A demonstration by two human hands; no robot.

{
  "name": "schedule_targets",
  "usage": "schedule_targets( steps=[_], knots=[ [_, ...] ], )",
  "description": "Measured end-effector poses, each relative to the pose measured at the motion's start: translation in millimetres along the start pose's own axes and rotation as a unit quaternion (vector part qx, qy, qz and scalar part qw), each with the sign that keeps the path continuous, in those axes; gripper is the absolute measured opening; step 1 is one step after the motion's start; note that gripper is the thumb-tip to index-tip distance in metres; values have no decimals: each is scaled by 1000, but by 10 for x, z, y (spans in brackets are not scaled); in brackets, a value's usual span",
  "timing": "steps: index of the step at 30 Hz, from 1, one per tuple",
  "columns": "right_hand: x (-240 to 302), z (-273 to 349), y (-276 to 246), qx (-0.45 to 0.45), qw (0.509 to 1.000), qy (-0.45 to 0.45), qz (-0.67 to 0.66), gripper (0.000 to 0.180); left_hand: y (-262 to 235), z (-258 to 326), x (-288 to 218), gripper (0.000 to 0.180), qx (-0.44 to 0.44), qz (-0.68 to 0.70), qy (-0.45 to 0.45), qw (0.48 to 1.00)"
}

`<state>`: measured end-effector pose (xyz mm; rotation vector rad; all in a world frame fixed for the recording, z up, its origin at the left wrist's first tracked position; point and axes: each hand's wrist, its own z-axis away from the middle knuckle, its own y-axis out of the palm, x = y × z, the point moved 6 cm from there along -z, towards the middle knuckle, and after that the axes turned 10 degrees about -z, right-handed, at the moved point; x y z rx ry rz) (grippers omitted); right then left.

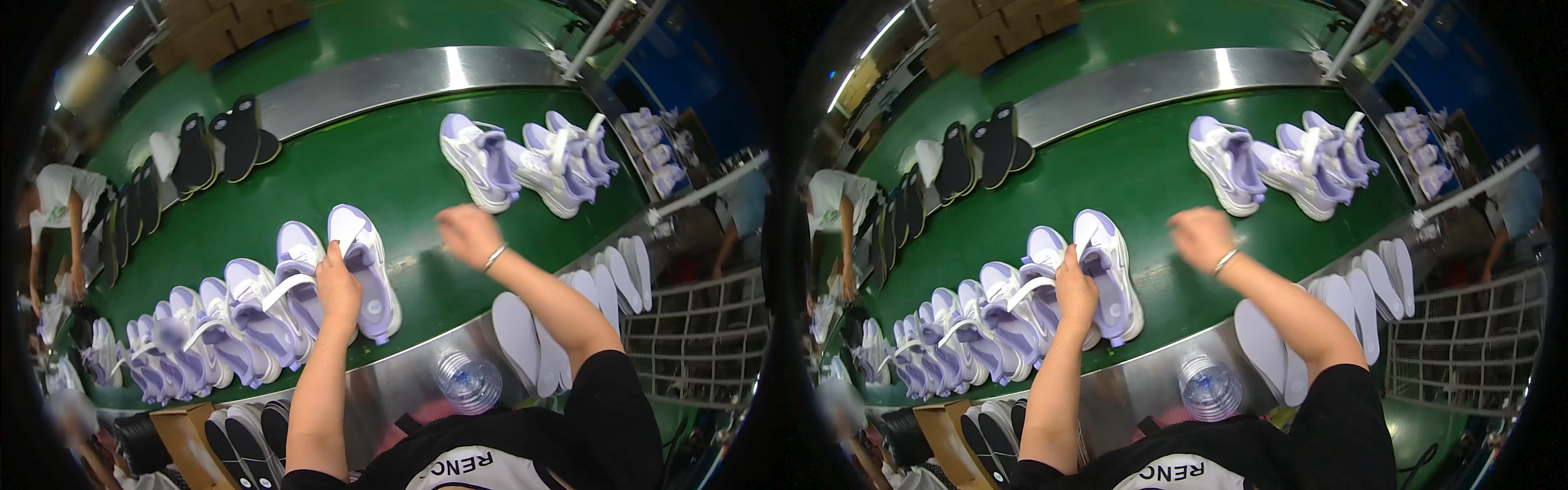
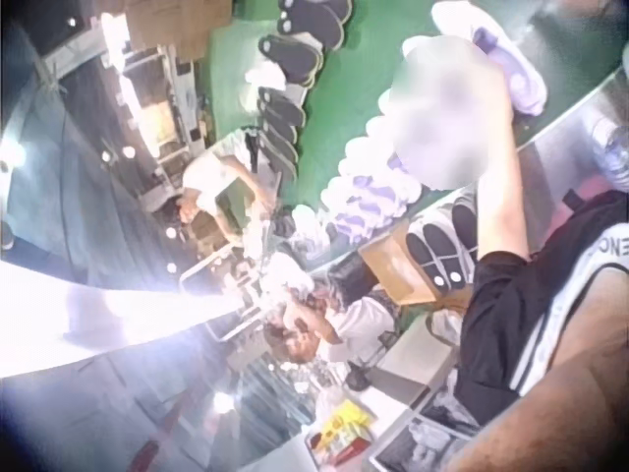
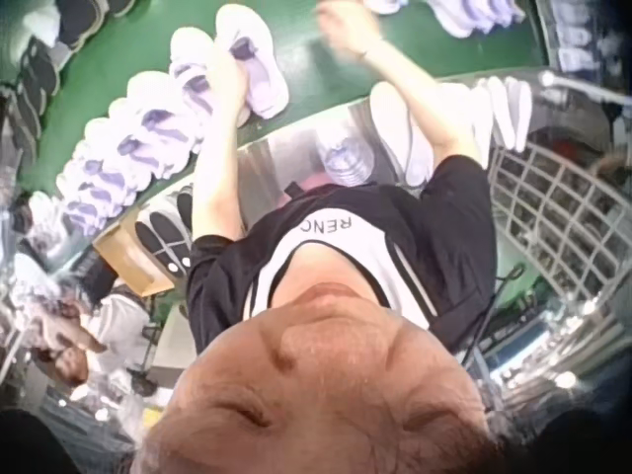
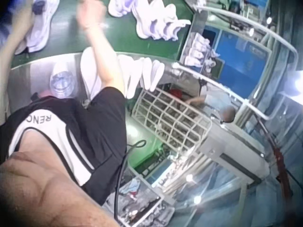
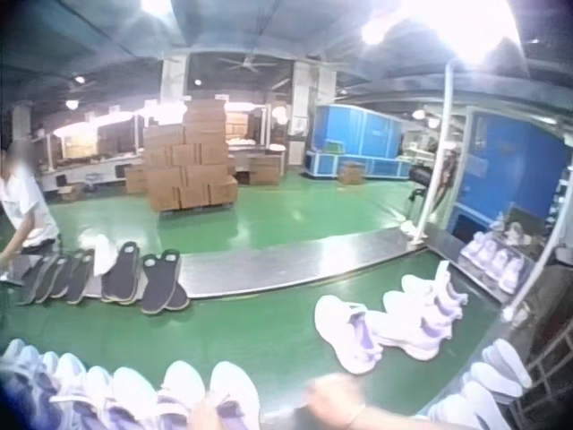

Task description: The person retrieves insoles from stacks and bags, inserts them into shoes by hand, and arranges the shoes along the conveyor belt.

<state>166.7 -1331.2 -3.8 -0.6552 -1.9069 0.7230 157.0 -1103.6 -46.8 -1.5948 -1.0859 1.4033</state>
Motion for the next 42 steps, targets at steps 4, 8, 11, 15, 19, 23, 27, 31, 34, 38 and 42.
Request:
schedule_targets(
  steps=[4, 8, 11, 15, 19, 23, 27, 31, 34, 38, 42],
  knots=[
    [-1163, 156, -496, 34, 916, 231, 327, 51, 12, -157, 124, 55, 22, 14, -43, 999],
    [-1701, 289, -708, 50, 916, 256, 306, 30, -378, -341, -173, 55, -35, 52, 101, 993],
    [-1671, 336, -871, 74, 913, 207, 344, 27, -710, -847, 169, 42, -63, 133, 48, 988],
    [-1781, 587, -1273, 66, 880, 268, 386, 26, -363, -1742, 1429, 57, -49, 160, -231, 959],
    [-2258, 1156, -1379, 67, 877, 315, 358, 38, 105, -2240, 2146, 70, -39, 218, -394, 892],
    [-2383, 1131, -1276, 154, 892, 308, 293, 42, 411, -2538, 2465, 73, -86, 283, -444, 846],
    [-2603, 1203, -1207, 142, 893, 355, 238, 41, 768, -2950, 2715, 62, -35, 410, -409, 815],
    [-2527, 1163, -1200, 147, 890, 367, 225, 42, 931, -3157, 2104, 35, 84, 403, -381, 828],
    [-2647, 1244, -1255, 153, 880, 381, 240, 45, 1026, -3247, 1980, 35, 36, 437, -433, 787],
    [-2857, 1357, -1292, 204, 846, 412, 271, 56, 777, -3056, 2413, 65, -213, 374, -554, 713],
    [-2990, 1412, -1297, 205, 876, 367, 238, 56, 217, -2799, 2814, 95, -347, 403, -563, 632]
  ],
)
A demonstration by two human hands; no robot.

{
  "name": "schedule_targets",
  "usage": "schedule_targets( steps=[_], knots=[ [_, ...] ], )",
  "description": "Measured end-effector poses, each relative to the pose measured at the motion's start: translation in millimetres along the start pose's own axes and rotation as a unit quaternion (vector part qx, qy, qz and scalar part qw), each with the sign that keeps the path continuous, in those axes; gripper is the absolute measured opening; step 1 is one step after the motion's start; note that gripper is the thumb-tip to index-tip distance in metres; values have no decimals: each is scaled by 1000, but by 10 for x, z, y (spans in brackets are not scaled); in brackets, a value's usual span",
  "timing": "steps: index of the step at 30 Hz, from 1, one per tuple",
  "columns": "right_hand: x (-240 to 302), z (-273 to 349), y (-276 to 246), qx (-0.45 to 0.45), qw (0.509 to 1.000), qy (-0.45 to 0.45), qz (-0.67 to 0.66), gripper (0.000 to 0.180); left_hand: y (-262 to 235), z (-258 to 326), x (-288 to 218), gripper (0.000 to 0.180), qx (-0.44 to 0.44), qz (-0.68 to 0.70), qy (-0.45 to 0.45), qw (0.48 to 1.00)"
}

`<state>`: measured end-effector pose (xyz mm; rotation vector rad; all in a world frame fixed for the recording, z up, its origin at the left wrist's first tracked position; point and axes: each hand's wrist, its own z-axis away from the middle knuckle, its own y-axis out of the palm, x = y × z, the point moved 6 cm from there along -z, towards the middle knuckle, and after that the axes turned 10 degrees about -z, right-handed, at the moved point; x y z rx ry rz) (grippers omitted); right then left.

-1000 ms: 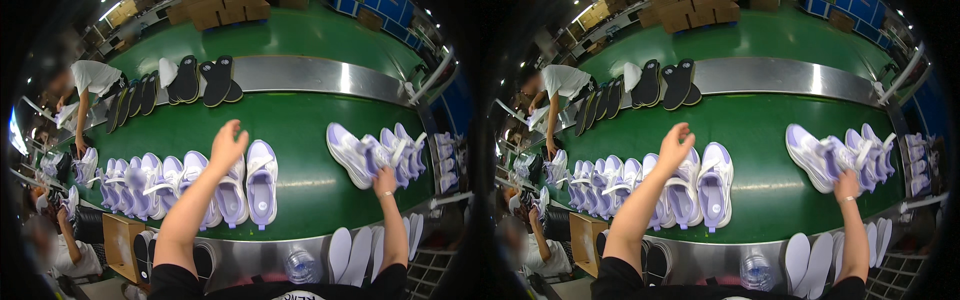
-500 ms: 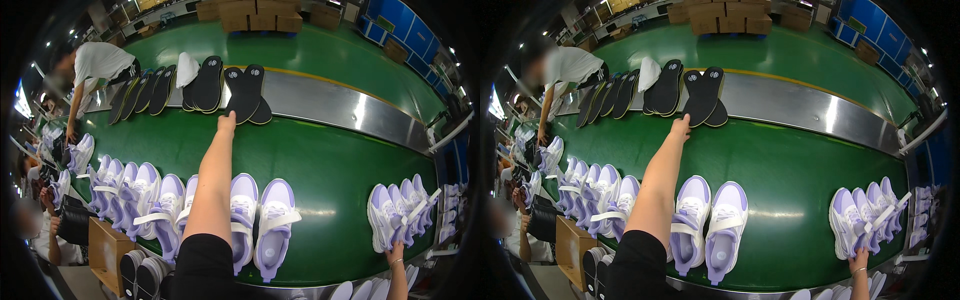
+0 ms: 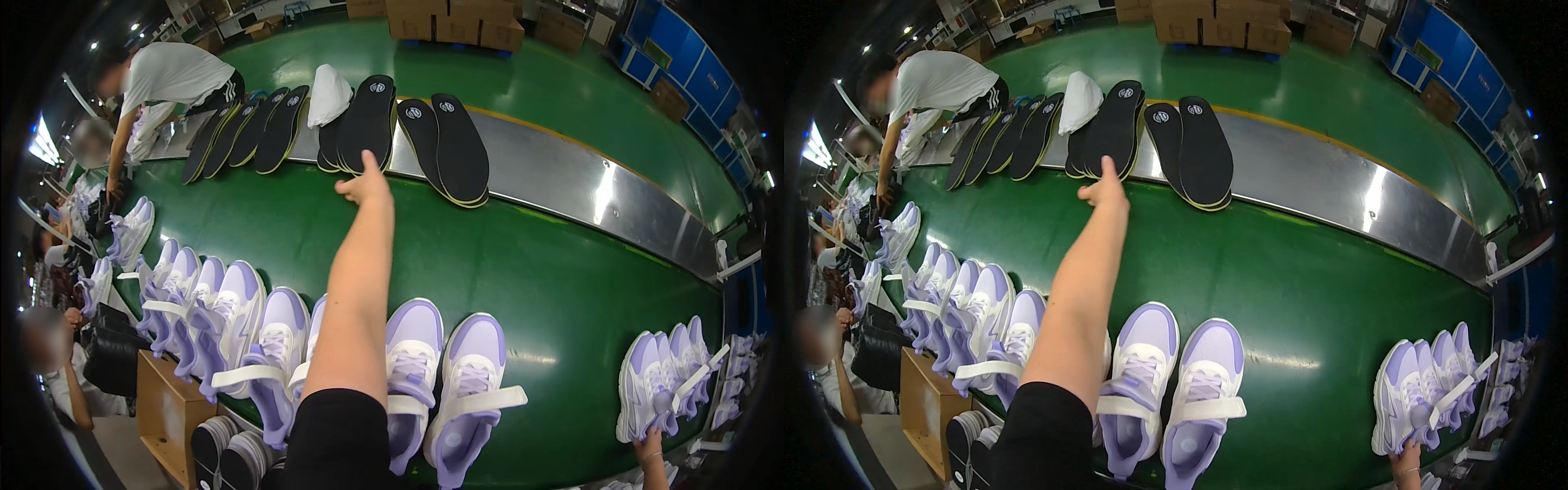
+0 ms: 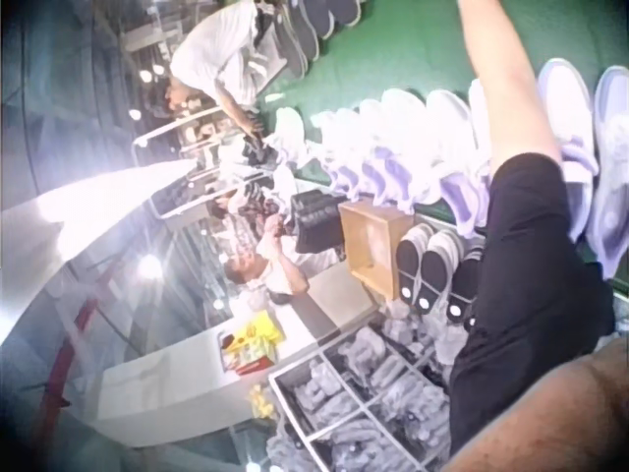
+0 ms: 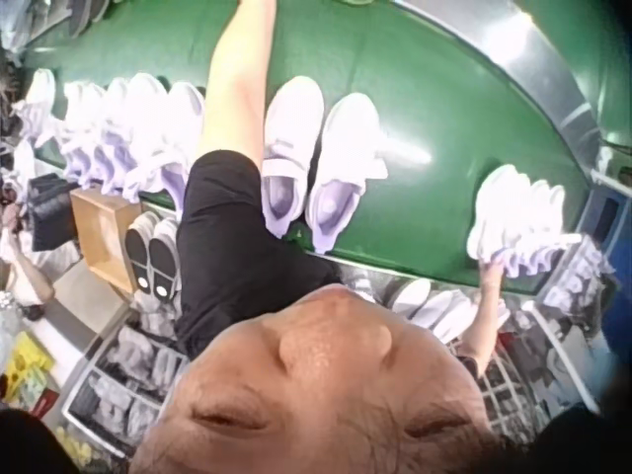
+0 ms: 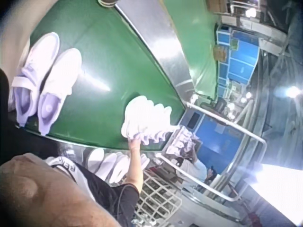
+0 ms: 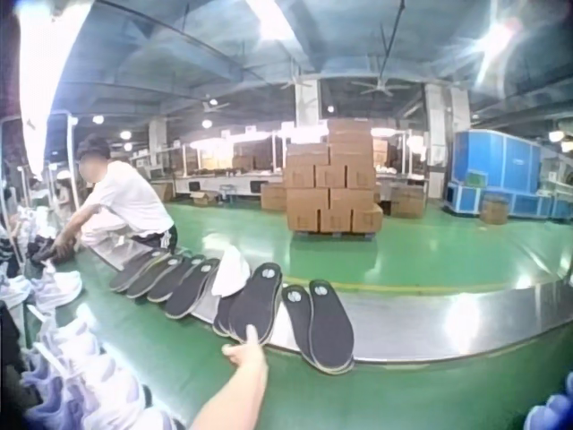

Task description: The person retrieves insoles from stacks and bags, inserts them into shoes by hand, and arranges the shoes along the conveyor belt.

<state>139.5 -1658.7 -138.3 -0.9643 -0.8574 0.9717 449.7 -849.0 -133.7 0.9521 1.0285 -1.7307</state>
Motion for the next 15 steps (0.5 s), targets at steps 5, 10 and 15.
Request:
schedule_targets(
  steps=[5, 10, 15],
  knots=[
    [100, 12, -46, 6, 1000, 11, 13, 67, 23, -645, -50, 109, 111, 95, -12, 989],
    [200, -24, -75, 48, 997, 57, 34, 72, 207, -943, -19, 93, 162, 89, -16, 983],
    [283, 17, -123, 41, 996, 61, 49, 68, 314, -883, 119, 69, 140, 91, -15, 986]
  ],
)
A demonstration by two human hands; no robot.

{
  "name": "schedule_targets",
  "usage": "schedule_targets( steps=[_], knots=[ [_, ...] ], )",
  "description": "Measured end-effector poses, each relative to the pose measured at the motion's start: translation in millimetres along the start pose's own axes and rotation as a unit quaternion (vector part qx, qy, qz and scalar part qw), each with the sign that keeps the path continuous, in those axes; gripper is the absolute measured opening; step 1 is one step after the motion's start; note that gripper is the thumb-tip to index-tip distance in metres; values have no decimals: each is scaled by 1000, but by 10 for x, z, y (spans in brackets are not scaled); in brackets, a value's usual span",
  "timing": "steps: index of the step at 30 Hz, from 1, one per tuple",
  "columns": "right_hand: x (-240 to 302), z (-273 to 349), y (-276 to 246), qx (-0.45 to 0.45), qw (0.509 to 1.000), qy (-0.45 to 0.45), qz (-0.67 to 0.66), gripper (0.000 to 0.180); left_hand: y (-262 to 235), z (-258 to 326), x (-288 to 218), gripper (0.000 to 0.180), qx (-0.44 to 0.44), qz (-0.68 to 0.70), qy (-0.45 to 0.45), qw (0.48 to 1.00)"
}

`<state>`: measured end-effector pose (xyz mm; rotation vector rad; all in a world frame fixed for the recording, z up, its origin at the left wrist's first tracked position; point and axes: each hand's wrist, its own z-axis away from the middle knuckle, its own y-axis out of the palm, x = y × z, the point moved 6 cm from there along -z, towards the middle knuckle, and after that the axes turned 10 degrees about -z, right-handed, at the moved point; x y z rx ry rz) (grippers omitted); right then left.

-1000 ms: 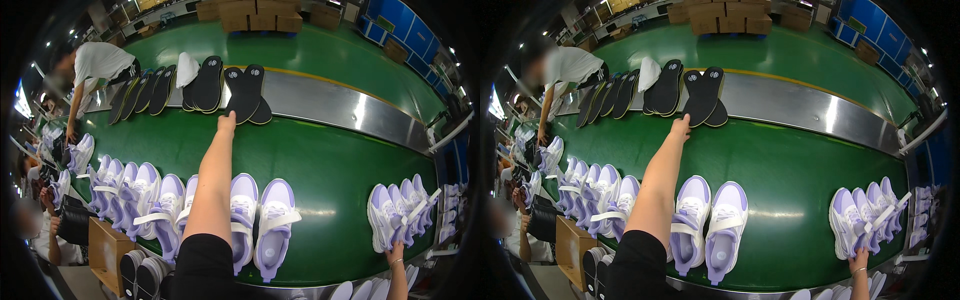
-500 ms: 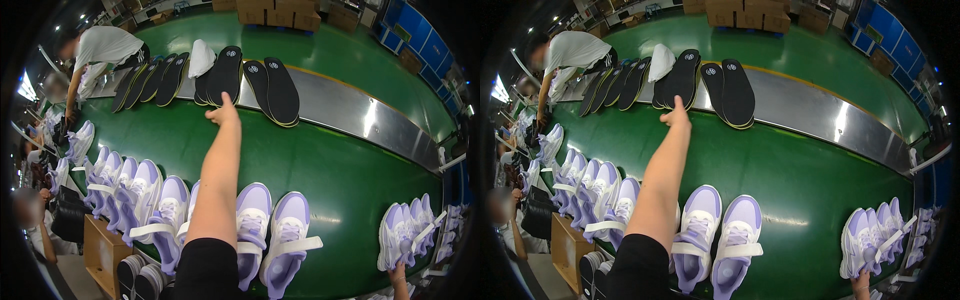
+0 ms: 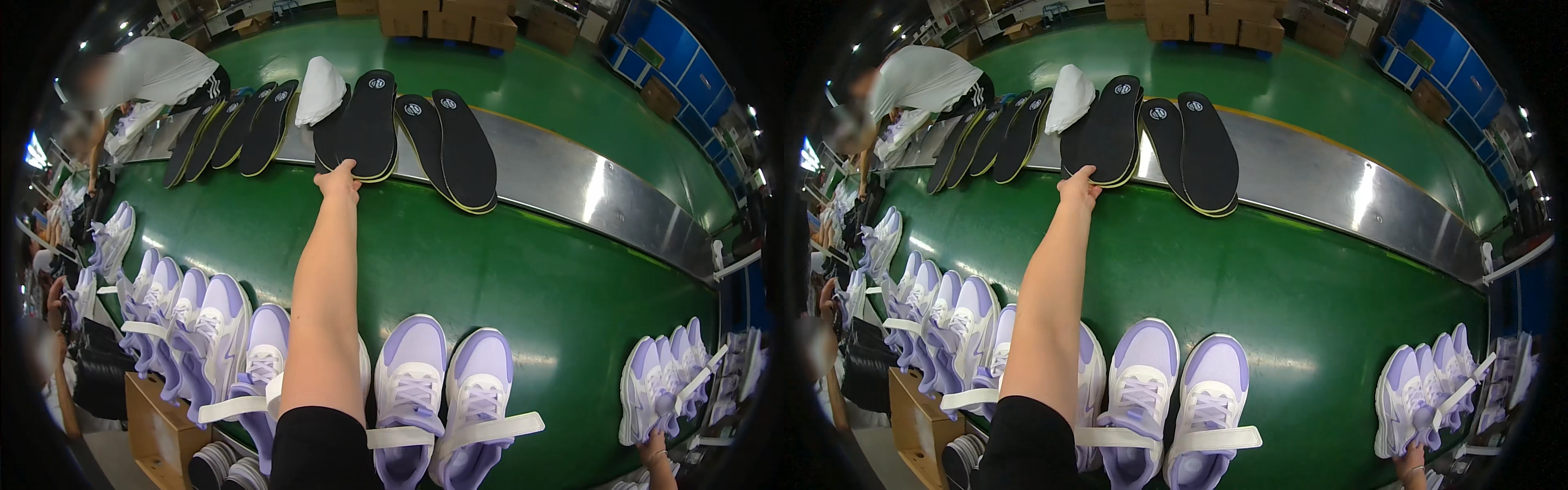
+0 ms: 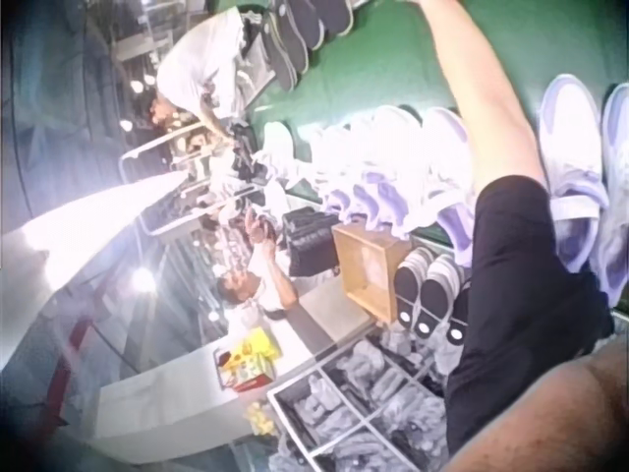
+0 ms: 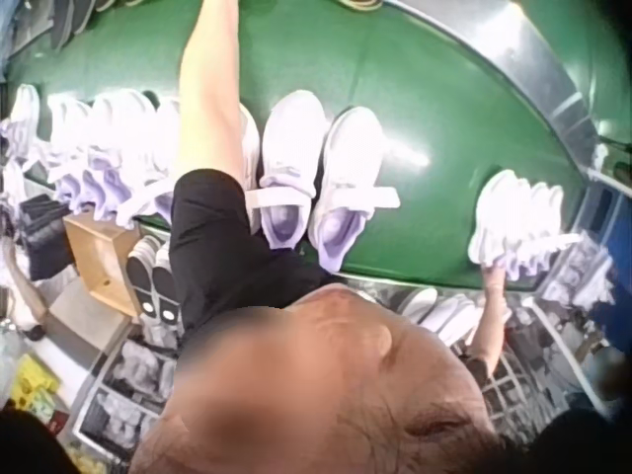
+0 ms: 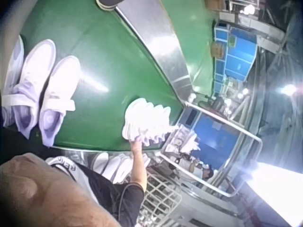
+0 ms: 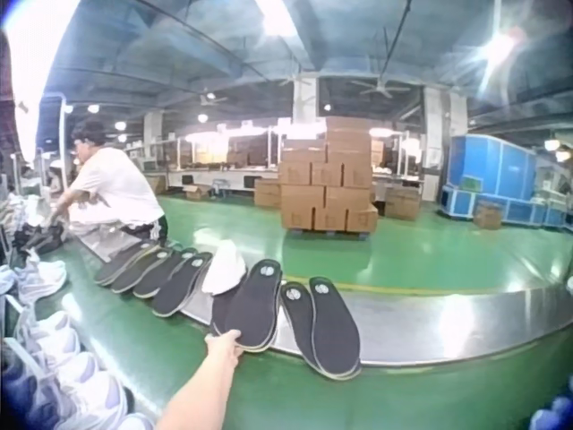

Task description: The person retrieves insoles from stacks and bags, inserts them into shoes by hand, and arranges the shoes along the conveyor belt.

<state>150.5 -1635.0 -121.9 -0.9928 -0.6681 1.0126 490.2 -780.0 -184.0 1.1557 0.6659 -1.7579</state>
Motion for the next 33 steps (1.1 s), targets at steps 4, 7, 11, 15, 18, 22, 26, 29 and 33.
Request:
schedule_targets(
  steps=[4, 7, 11, 15, 18, 22, 26, 29, 33],
  knots=[
    [56, -6, -32, 16, 1000, 12, 19, 63, 61, 130, 88, 53, 11, -7, -8, 1000],
    [92, 22, -30, 18, 1000, 17, 15, 61, 138, 601, -28, 70, 39, -53, -24, 998],
    [131, 41, -52, 14, 999, 38, 16, 55, 188, 1417, -520, 60, -229, -366, 416, 800],
    [69, 46, -36, -7, 1000, -12, 16, 51, 673, 1727, 109, 75, 100, -405, 142, 898],
    [109, 59, -27, 17, 1000, 21, 5, 50, 900, 1852, 588, 59, 263, -282, -135, 913],
    [243, 38, 3, 8, 1000, 15, 21, 50, 1090, 1504, 741, 28, 301, -158, -102, 935],
    [219, 137, -40, 22, 998, 53, 17, 43, 1042, 2314, 230, 39, 362, -129, -61, 921],
    [236, 168, -98, 19, 998, 51, 24, 43, 979, 2861, -147, 45, 440, -153, 10, 885],
    [484, 300, -291, 3, 1000, 9, 22, 41, 604, 3501, -807, 49, 609, -215, 103, 757]
  ],
)
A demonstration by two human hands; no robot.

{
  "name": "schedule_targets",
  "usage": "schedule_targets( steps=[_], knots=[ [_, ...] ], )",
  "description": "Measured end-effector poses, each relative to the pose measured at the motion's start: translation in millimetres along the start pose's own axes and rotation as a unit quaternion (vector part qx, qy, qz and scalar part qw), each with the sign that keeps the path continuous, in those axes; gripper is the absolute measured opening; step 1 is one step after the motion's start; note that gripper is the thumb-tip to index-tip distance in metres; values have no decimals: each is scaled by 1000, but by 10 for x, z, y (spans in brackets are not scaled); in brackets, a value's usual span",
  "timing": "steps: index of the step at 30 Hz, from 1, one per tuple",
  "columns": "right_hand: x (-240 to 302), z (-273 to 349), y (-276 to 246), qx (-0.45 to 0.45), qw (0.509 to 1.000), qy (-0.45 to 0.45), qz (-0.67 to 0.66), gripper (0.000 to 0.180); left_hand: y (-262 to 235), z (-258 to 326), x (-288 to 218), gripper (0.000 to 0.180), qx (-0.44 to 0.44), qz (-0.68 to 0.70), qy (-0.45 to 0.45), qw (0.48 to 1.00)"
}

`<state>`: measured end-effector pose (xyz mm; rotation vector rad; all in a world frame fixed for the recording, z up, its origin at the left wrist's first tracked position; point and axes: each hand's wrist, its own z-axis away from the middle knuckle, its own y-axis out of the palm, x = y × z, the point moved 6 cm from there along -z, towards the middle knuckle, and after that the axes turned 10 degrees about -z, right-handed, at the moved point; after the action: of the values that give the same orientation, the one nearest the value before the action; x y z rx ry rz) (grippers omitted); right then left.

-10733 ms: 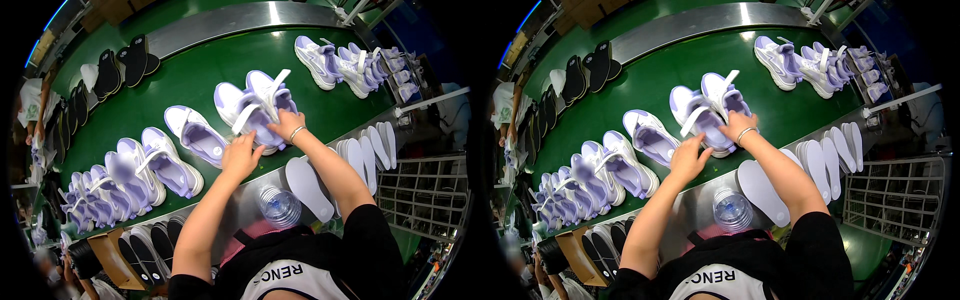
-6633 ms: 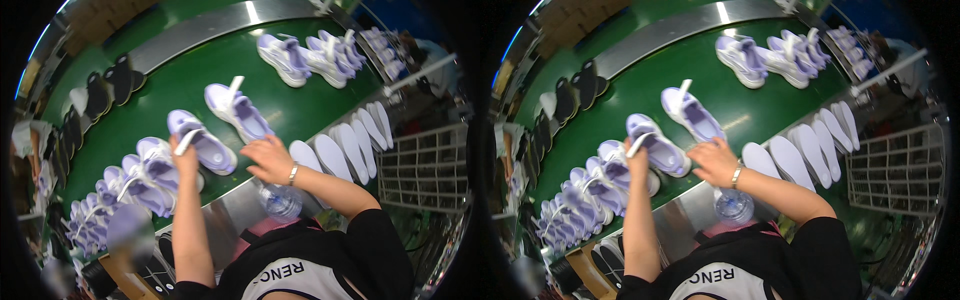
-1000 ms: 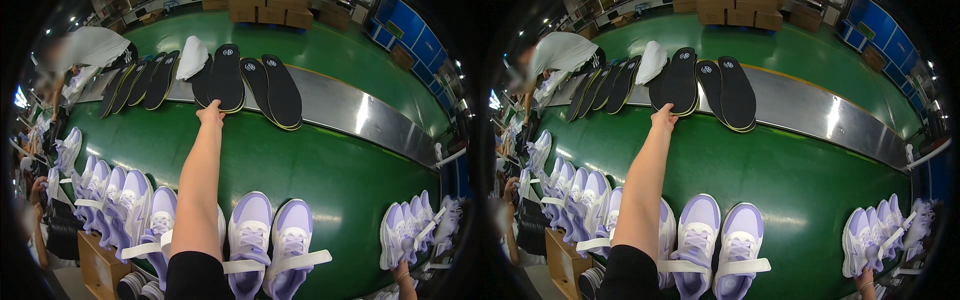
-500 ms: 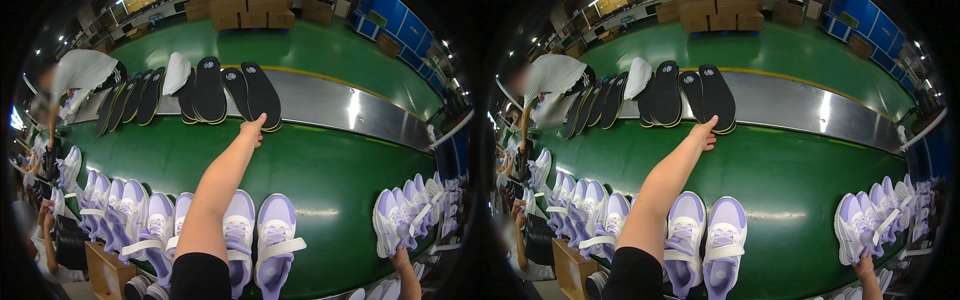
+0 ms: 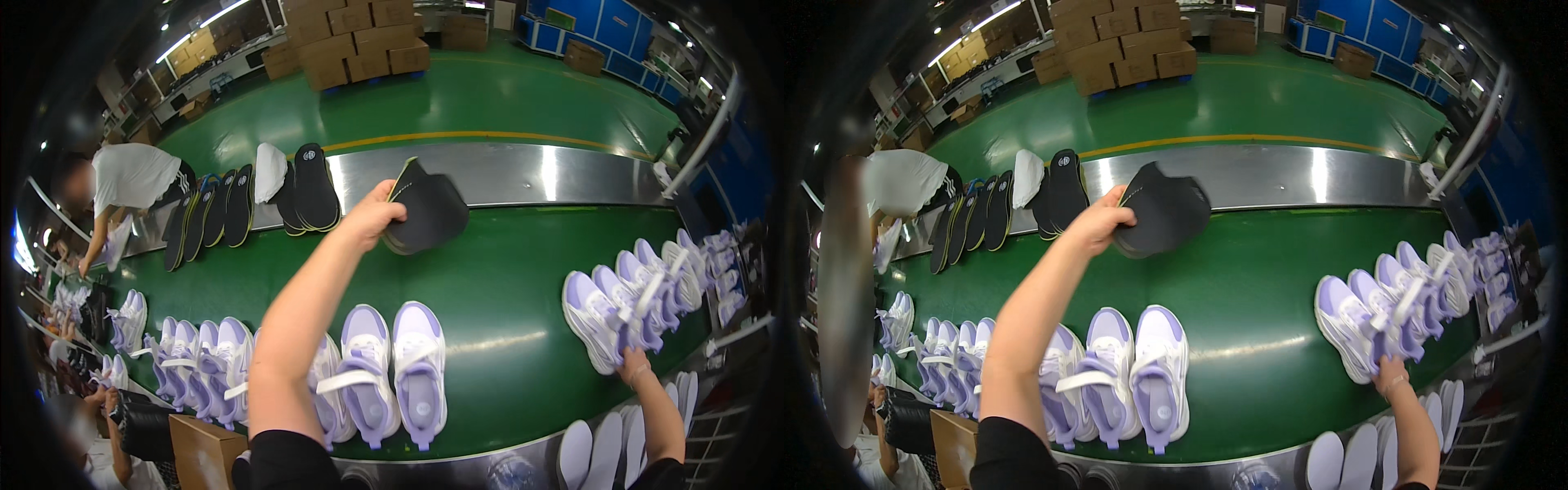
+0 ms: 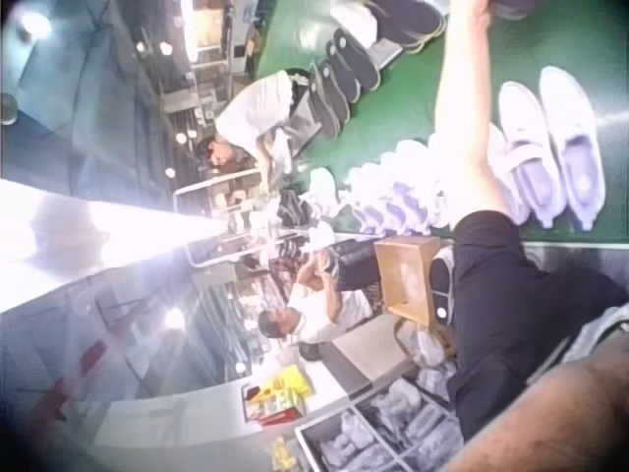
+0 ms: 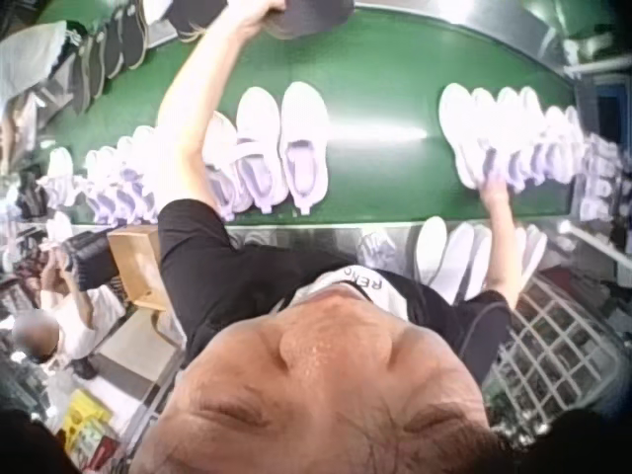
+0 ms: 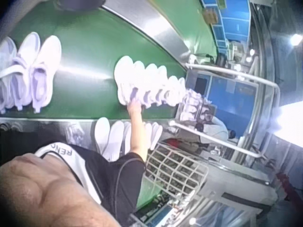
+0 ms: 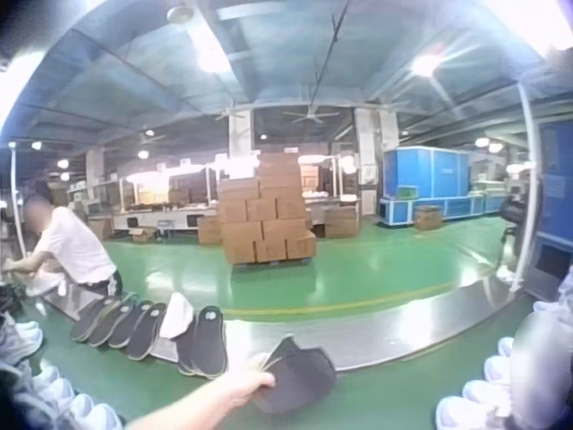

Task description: The person retrieves insoles from stacks and bags, inserts them into shoes by hand, and arranges the shoes along the conveyor belt.

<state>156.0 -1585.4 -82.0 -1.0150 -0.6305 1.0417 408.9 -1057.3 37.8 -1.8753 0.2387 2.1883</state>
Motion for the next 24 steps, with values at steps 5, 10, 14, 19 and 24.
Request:
schedule_targets(
  steps=[5, 10, 14, 19, 24],
  knots=[
    [731, 625, -866, -161, 973, -161, -24, 44, 506, 1034, -926, 46, 110, -202, 37, 973],
    [2085, 2324, -2330, -409, 723, -534, -160, 86, 1119, 1979, -1530, 43, 180, -286, 96, 936],
    [2240, 2533, -2460, -257, 737, -564, -271, 67, 1554, 2541, -1949, 40, 148, -280, 204, 926],
    [1868, 2614, -2229, -27, 634, -528, -565, 39, 1669, 2884, -1657, 67, -73, 54, 239, 967],
    [1599, 2790, -2014, 51, 551, -491, -673, 40, 2284, 3144, -1041, 47, -18, 199, 140, 970]
  ],
)
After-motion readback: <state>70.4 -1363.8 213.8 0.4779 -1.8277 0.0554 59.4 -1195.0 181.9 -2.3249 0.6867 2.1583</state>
